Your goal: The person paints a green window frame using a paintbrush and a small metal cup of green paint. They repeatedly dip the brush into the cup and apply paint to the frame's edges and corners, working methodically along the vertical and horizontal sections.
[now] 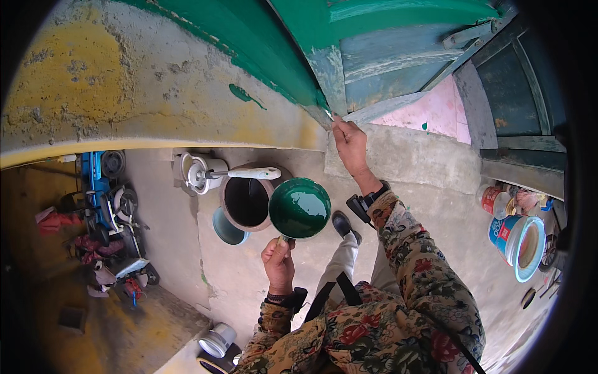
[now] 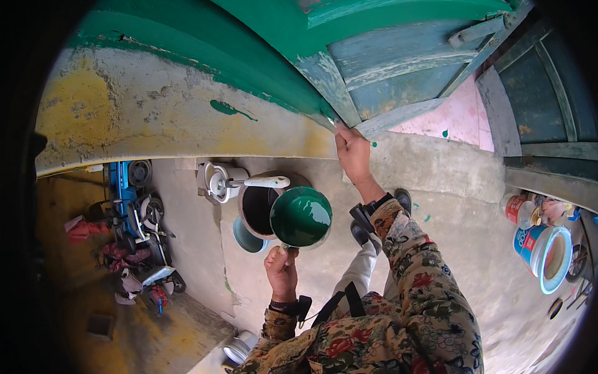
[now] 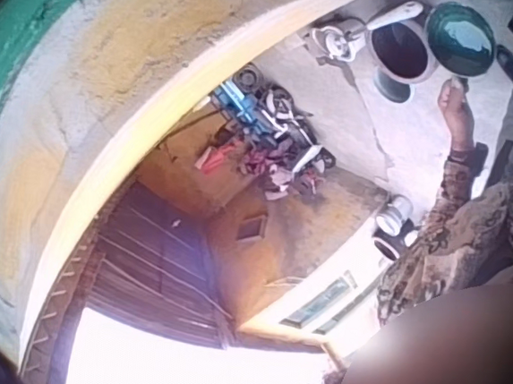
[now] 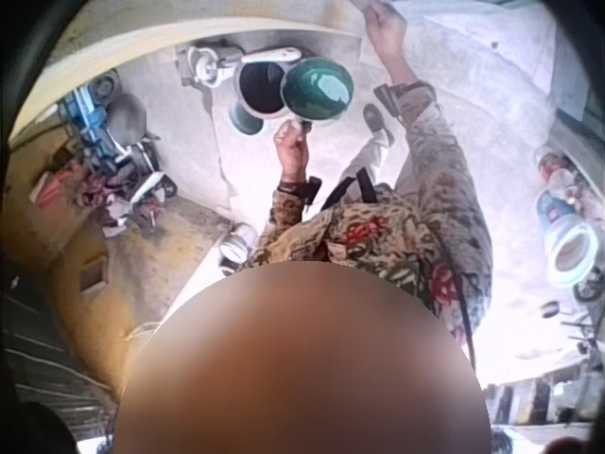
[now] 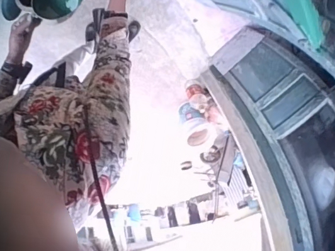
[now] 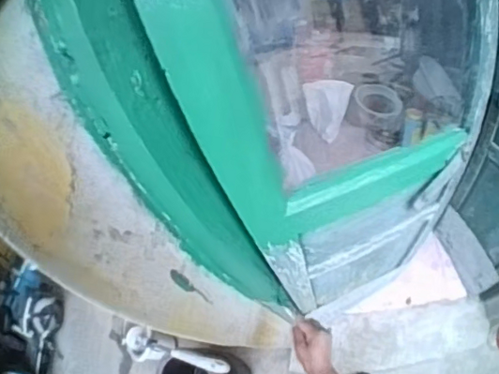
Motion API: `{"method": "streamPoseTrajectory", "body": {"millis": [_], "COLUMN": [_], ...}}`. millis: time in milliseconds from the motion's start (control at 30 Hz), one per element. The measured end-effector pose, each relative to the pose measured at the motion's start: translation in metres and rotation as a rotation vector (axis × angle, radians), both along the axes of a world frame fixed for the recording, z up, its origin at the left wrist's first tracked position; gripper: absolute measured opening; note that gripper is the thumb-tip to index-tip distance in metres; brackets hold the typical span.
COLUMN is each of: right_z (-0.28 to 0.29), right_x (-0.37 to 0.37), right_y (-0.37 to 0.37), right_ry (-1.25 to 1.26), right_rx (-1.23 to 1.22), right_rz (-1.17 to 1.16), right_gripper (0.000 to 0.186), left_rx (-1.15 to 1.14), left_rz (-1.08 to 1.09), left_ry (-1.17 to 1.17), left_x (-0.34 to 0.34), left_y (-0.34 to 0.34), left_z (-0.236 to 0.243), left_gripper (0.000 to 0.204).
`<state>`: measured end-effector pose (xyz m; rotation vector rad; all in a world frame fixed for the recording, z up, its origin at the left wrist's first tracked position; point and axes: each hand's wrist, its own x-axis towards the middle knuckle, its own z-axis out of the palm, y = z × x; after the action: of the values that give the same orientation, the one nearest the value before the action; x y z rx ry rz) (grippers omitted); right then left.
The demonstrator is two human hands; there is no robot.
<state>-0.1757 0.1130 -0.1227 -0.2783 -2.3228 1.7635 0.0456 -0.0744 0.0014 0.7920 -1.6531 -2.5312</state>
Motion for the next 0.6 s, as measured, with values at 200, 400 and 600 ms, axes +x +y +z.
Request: {"method": "streamPoseTrajectory", "body": {"millis": [200,400,600], "right_z": [-0.031,-0.002,-0.036], "right_x": [-0.012,0.010,0.005], "right_y": [-0.007,-0.010,0.006], "right_ry": [-0.291,0.033,-0.175], "right_rx": [-0.111,-0.313,-0.131], "right_rz": [-0.071,-0.026,0.030], "right_gripper": [0.024,0.026,0.024], "left_rx": [-0.060,-0.047,0.004], "left_rz": [0.011,0.012,0.018], "left_ry": [-0.023,-0.040,-0.044], "left_x": [0.001,0.001,-0.005], "left_y": [0.000,0.001,0.002], "left_z": [-0.005,-0.006,-0.007], "left_gripper": [0.033,0.034,0.032]}}
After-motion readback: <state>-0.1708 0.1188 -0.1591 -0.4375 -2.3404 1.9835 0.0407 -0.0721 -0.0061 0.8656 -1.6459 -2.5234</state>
